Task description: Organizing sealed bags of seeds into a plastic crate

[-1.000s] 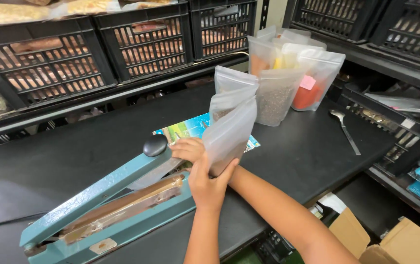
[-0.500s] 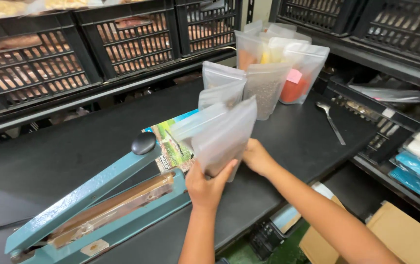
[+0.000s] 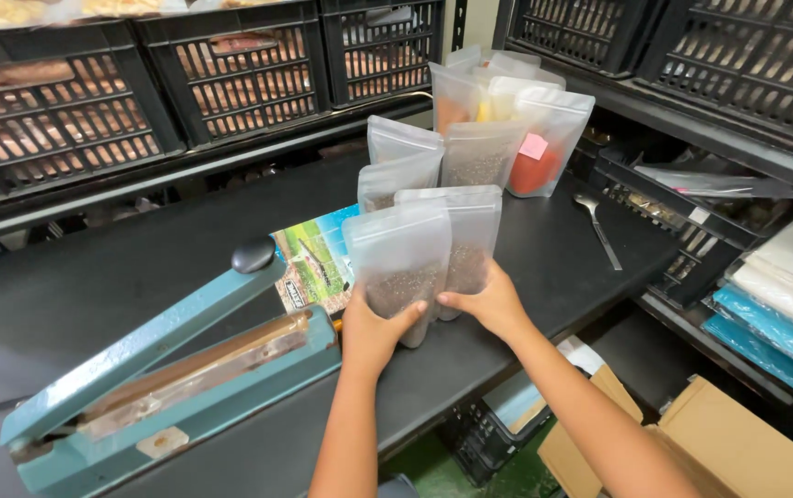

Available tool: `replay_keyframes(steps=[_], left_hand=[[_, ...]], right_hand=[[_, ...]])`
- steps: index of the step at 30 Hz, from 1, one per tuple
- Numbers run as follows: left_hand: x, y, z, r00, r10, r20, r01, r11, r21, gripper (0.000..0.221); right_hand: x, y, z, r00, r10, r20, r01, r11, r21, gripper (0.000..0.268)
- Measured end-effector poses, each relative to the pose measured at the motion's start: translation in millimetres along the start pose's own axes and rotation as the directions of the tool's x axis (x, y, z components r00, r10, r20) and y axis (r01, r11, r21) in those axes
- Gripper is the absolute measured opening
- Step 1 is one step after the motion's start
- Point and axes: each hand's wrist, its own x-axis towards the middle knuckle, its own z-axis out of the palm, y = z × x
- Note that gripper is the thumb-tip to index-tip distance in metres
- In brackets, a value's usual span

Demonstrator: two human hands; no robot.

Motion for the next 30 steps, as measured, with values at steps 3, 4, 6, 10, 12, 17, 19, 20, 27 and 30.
replay_keyframes(steps=[3, 4, 6, 10, 12, 17, 19, 20, 27, 30], left_hand=[[-13, 15, -6, 0.992, -0.072, 0.100, 0.078, 0.995, -0.056, 0.127], [-15, 10, -7, 0.993, -0.072, 0.098, 0.078, 0.995, -0.057, 0.127], [-16, -1, -10, 0.994, -0.070, 0.083, 0.078, 0.992, -0.102, 0.117], [-32, -1, -14, 0.987, -0.127, 0.098, 0.136, 0.986, -0.092, 0.115], [-52, 14, -16, 0.976, -0.128, 0.179, 0.154, 0.978, -0.142, 0.117], [-70, 18, -21, 0.969, -0.125, 0.214, 0.163, 0.972, -0.170, 0.112], [-77, 22, -31, 0.970, -0.124, 0.211, 0.164, 0.970, -0.182, 0.114], [-81, 22, -38, 0.974, -0.103, 0.202, 0.140, 0.974, -0.179, 0.112], [-119, 18, -101, 0.998, -0.046, 0.050, 0.054, 0.985, -0.166, 0.100], [-141, 15, -135, 0.998, -0.060, -0.016, 0.057, 0.989, -0.140, 0.103]], right_hand=[[-1, 12, -2, 0.999, 0.028, -0.043, -0.026, 0.999, 0.045, 0.070], [-5, 9, -5, 0.999, 0.028, -0.041, -0.026, 0.999, 0.044, 0.070], [-13, 1, -8, 0.992, 0.111, -0.058, -0.106, 0.991, 0.076, 0.064], [-14, 22, -11, 0.978, 0.187, -0.093, -0.123, 0.878, 0.463, 0.053], [-28, 1, -18, 0.939, 0.329, 0.104, -0.286, 0.572, 0.769, 0.028], [-58, -11, -16, 0.919, 0.374, 0.127, -0.320, 0.516, 0.794, 0.024], [-66, -10, -12, 0.918, 0.373, 0.139, -0.322, 0.489, 0.811, 0.022], [-65, -3, -10, 0.926, 0.354, 0.130, -0.303, 0.493, 0.815, 0.021], [-89, -34, 15, 0.988, -0.036, 0.151, -0.102, 0.586, 0.804, 0.020], [-96, -40, 38, 0.973, -0.133, 0.190, -0.065, 0.631, 0.773, 0.031]])
